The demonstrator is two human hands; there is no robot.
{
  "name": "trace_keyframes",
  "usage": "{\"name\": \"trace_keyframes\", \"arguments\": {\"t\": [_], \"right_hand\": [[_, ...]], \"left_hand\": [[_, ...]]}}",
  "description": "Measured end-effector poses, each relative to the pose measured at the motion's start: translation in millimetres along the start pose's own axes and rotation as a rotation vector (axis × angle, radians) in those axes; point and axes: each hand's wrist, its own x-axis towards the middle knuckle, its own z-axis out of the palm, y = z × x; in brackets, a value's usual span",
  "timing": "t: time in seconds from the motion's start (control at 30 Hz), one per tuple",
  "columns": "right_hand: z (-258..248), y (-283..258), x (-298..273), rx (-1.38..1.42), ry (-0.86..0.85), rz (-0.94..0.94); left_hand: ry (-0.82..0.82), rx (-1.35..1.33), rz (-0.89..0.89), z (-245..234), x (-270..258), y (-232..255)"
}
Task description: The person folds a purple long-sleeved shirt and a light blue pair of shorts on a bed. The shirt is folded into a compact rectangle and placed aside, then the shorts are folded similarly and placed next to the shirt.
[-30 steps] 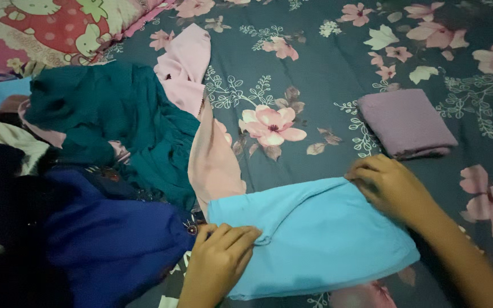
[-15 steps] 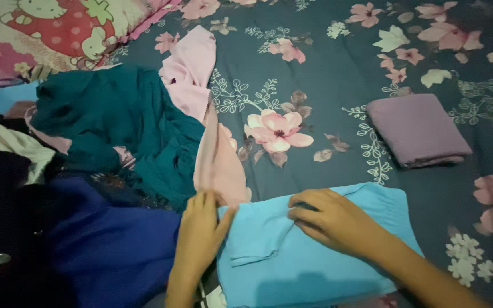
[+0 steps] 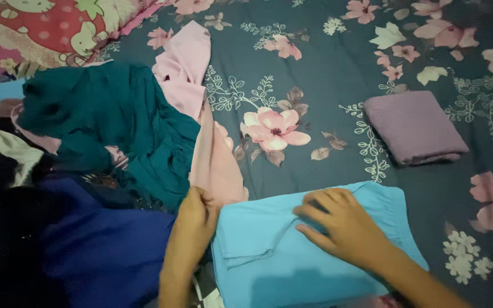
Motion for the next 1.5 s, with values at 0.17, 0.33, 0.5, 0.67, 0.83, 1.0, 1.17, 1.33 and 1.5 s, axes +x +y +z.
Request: {"name": "trace_keyframes", "arguments": {"t": [0.17, 0.33, 0.5, 0.67, 0.83, 1.0, 1.17, 1.33, 1.5], "right_hand": [[-31.5, 11.1, -0.2, 0.001, -0.18, 0.409], [-14.2, 15.4, -6.3, -0.016, -0.098, 0.105], [6.8, 13.0, -34.6, -0.294, -0.167, 0.275], [4.7, 24.2, -52.4, -0.365, -0.104, 0.342], [7.9, 19.3, -56.2, -0.396, -0.061, 0.348], [10.8, 16.9, -55.3, -0.423, -0.069, 0.413], [15.0, 13.3, -58.6, -0.396, 0.014, 0.407], [17.0, 18.1, -60.9, -0.393, -0.014, 0.425], [6.3, 14.8, -44.9, -0.292, -0.066, 0.386]], "left_hand": [[0.135, 0.361, 0.356, 48.5, -28.7, 39.4], [-0.116, 0.099, 0.445, 78.2, -48.5, 69.8], [-0.099, 0.252, 0.239, 37.6, -37.5, 51.2], [-0.128, 0.194, 0.179, 11.0, -10.1, 30.8], [-0.422, 0.016, -0.021, 7.5, 28.5, -2.2], [-0.209, -0.185, -0.012, 9.2, 35.9, -27.9], [-0.087, -0.179, -0.028, 11.4, 32.3, -24.6], [-0.083, 0.001, -0.23, 3.4, 27.2, -5.8], [0.182, 0.214, 0.3, -3.0, 4.7, 24.1]]}}
